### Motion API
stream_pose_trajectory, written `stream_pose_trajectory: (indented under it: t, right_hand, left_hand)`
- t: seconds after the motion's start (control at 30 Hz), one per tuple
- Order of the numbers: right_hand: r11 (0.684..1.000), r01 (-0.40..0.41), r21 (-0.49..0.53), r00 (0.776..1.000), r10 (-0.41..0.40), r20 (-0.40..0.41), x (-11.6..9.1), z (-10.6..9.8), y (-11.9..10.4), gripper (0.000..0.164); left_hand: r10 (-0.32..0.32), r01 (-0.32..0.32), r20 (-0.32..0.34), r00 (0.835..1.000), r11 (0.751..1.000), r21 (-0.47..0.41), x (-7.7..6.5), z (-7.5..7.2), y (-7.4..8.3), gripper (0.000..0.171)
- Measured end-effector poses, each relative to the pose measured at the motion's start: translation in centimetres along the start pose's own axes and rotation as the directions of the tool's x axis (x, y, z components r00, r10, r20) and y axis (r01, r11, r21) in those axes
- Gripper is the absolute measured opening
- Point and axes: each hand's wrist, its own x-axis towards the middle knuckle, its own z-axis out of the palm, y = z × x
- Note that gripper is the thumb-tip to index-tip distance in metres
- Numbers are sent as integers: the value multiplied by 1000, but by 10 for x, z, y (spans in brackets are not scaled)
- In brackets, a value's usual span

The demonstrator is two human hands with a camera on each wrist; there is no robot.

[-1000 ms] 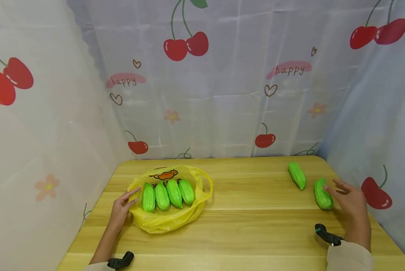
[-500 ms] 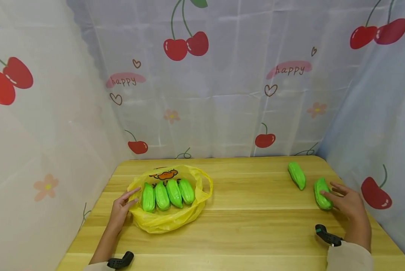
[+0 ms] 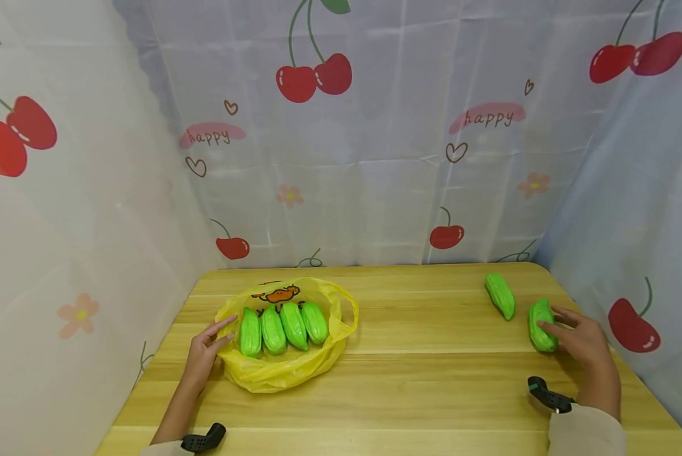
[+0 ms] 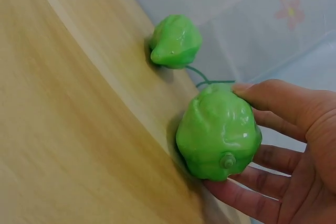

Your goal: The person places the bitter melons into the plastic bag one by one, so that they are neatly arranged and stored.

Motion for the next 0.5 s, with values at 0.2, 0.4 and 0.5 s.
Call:
stream_pose_trajectory:
  t: [0.2, 0.4, 0.5]
  right_hand:
    - [1000, 21, 22, 999, -20, -33, 2, 0, -10, 77]
    - [996, 37, 78, 999, -33, -41, 0, 2, -24, 80]
    - [995, 49, 83, 998, -46, -41, -1, 2, -31, 80]
  left_hand:
    - [20, -20, -2, 1000, 1000, -7, 2, 1, 2, 41]
    - [9, -9, 4, 1000, 1000, -4, 0, 1, 3, 41]
    - [-3, 3, 1, 1000, 1000, -7, 0, 0, 1, 41]
